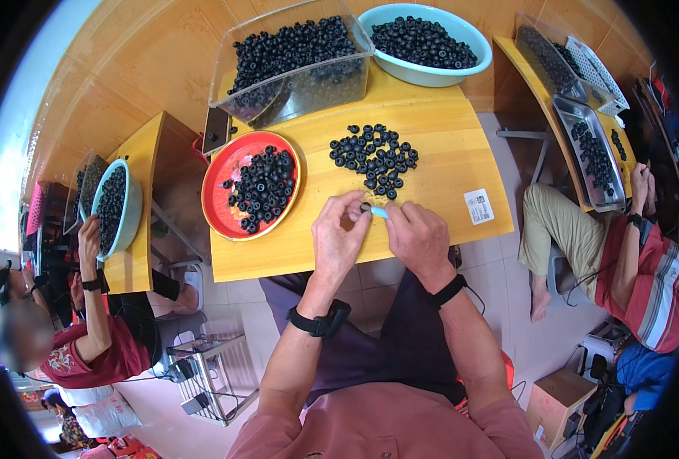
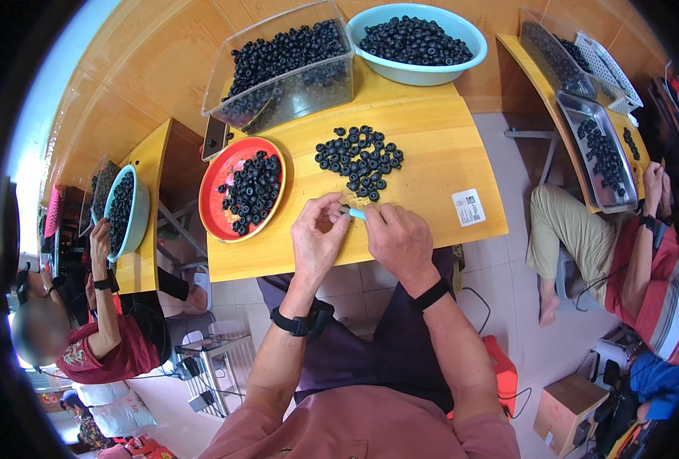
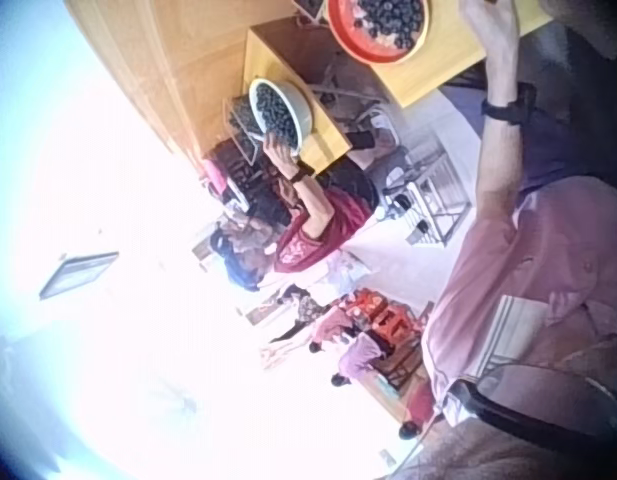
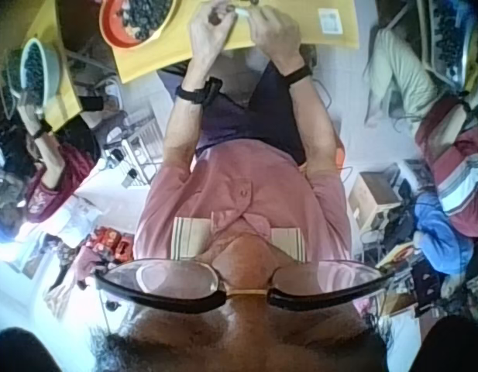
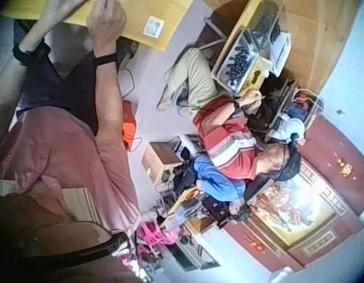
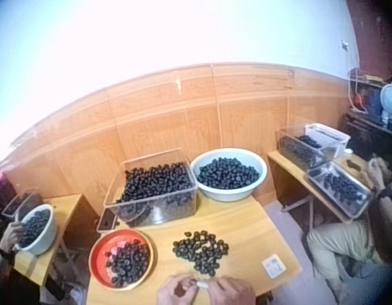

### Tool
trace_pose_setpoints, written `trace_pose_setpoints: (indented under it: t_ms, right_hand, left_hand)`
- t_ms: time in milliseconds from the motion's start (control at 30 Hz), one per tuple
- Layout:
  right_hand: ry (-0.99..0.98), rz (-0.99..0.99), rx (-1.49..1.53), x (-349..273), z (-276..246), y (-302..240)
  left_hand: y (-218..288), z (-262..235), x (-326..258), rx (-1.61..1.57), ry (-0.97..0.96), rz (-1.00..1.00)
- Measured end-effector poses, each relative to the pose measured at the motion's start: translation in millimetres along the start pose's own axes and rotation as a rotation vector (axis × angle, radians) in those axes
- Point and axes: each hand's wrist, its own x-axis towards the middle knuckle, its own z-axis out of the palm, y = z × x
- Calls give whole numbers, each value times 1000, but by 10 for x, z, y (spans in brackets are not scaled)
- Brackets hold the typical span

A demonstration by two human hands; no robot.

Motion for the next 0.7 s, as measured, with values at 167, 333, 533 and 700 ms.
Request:
trace_pose_setpoints:
  t_ms: [167,333,533,700]
  right_hand:
    - [-4,5,9,-4,11,9]
    - [-18,39,-14,10,21,1]
    - [-13,84,-19,15,18,-19]
    - [39,119,-46,-53,-14,-30]
  left_hand:
    - [-8,14,-17,-51,-14,-84]
    - [-83,43,-56,-168,41,-123]
    - [-94,-11,-37,-119,82,-28]
    - [50,-238,-116,69,120,215]
